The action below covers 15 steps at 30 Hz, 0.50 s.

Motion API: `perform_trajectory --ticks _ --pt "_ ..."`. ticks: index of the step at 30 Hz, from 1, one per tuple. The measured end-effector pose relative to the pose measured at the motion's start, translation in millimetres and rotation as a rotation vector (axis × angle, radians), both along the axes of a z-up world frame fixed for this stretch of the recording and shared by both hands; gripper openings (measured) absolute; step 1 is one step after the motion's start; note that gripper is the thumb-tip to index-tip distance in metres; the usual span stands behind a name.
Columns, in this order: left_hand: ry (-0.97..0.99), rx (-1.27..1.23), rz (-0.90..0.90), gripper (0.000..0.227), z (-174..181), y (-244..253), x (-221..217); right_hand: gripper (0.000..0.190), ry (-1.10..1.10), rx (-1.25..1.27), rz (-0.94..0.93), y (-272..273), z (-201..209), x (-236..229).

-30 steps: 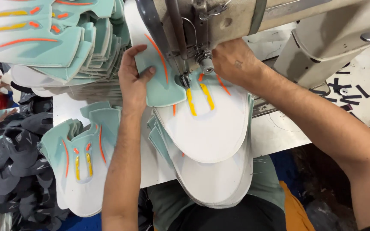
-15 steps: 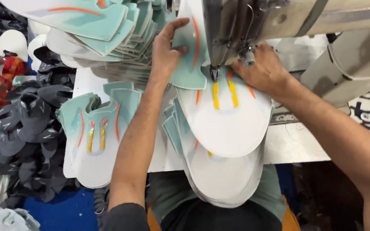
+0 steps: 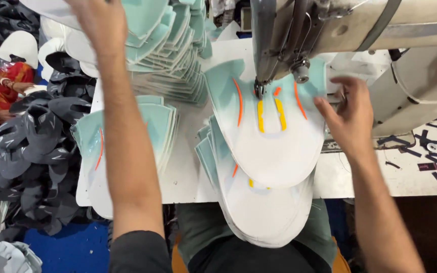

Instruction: The person uses a sewing machine to stitch light blue and white shoe parts with orange and yellow accents. They repeatedly pick up a shoe part from a stack, guide it under the sewing machine needle, and then place the finished item onto a growing pile.

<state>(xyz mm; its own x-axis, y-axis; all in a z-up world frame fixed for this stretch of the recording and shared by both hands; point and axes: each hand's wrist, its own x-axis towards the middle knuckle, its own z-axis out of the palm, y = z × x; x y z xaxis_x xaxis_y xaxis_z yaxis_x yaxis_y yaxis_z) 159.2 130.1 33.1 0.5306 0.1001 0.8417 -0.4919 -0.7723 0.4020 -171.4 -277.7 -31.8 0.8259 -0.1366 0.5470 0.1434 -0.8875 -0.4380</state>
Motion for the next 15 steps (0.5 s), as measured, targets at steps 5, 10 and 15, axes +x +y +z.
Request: perform_trajectory --ticks 5,10,15 --pt "0.063 -0.067 -0.11 0.054 -37 -37 -194 0.044 -0.057 0.811 0.008 -5 -64 -39" --pt "0.718 -0.786 -0.707 0.073 -110 -109 -331 0.053 0.033 1.253 -0.005 19 -19 -37" --pt "1.154 -1.265 -0.999 0.072 -96 -140 -343 0.041 0.131 1.16 0.094 17 -14 -11"
